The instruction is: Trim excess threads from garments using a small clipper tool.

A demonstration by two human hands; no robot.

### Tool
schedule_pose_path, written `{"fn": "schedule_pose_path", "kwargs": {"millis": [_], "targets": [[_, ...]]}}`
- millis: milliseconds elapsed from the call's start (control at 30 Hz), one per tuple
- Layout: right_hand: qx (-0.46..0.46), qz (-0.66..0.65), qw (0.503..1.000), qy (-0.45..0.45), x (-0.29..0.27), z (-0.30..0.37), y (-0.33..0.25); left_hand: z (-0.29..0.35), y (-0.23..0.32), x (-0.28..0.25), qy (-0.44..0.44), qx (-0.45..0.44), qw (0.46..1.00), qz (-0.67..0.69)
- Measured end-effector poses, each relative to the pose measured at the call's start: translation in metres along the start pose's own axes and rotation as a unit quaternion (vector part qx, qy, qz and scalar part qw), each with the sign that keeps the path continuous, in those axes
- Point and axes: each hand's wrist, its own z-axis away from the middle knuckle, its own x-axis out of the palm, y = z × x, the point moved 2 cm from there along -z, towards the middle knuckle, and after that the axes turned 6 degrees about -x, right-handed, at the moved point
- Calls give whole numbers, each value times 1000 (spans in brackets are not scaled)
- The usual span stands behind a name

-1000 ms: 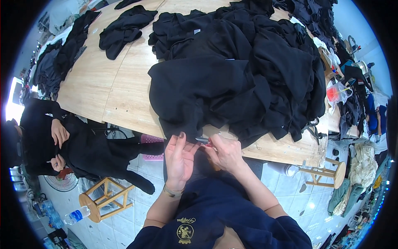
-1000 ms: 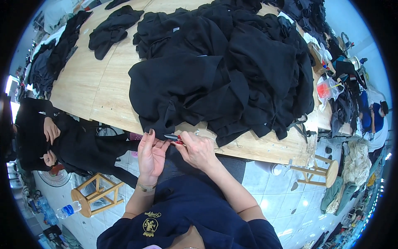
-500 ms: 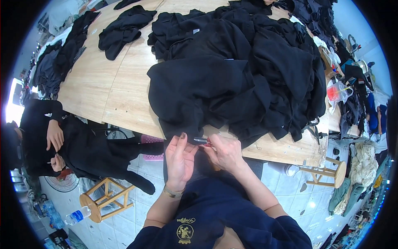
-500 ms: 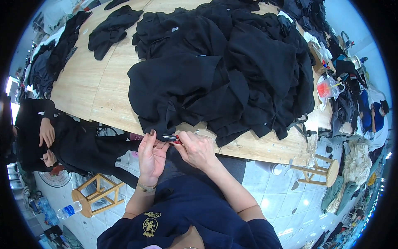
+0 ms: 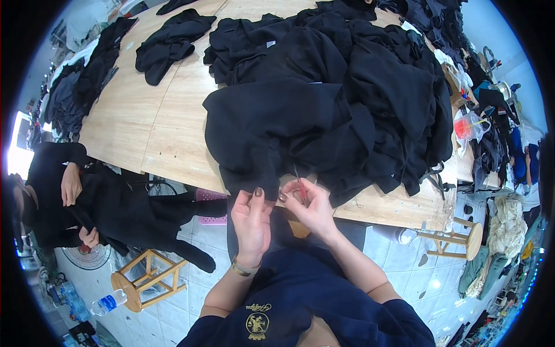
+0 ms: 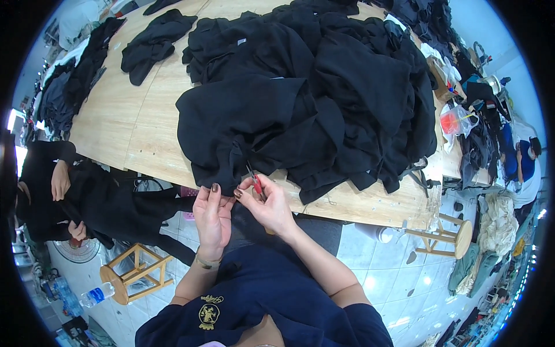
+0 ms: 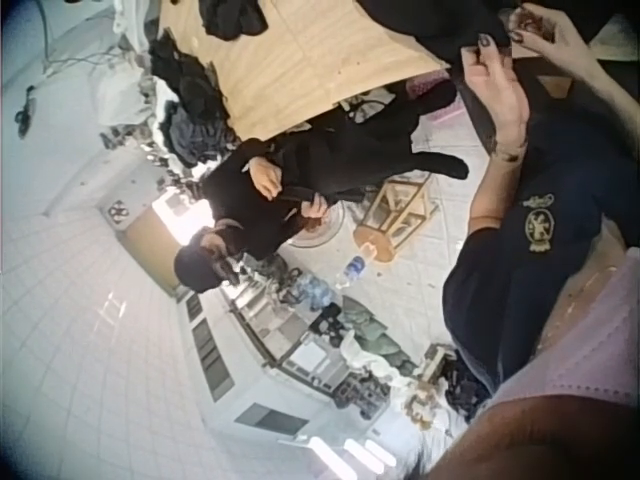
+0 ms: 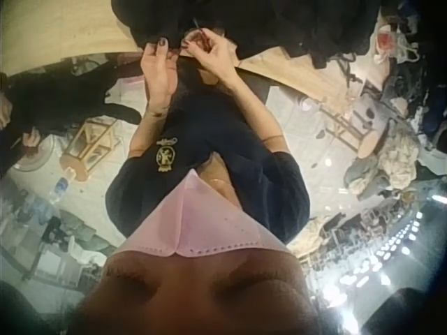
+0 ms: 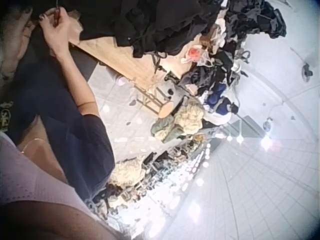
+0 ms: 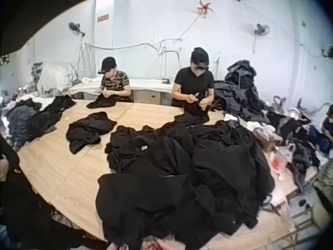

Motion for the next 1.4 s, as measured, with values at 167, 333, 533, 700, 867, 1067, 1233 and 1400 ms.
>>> {"fn": "schedule_pose_path", "kwargs": {"millis": [167, 333, 533, 700, 867, 1067, 1233, 1400], "targets": [[75, -86, 993, -8, 0, -1, 8, 2, -4, 6, 22, 27, 999, -29], [79, -123, 989, 20, 0, 0, -4, 1, -5, 2, 21, 56, 996, -63], [47, 16, 998, 38, 0, -1, -3, 7, -3, 7, 22, 134, 961, -243], [74, -174, 982, 25, -9, -1, 5, -2, -6, -1, 20, 103, 981, -163], [78, -196, 977, 34, -16, -1, 8, -7, 0, 3, 24, -51, 998, 35], [33, -50, 998, 31, 1, 1, 11, -5, -5, 3, 29, 9, 999, -14], [44, -26, 998, 46, 3, 0, 7, 1, -7, 0, 27, 114, 970, -212], [37, -21, 999, 16, -3, -2, 10, -2, -8, -1, 14, 118, 974, -195]]}}
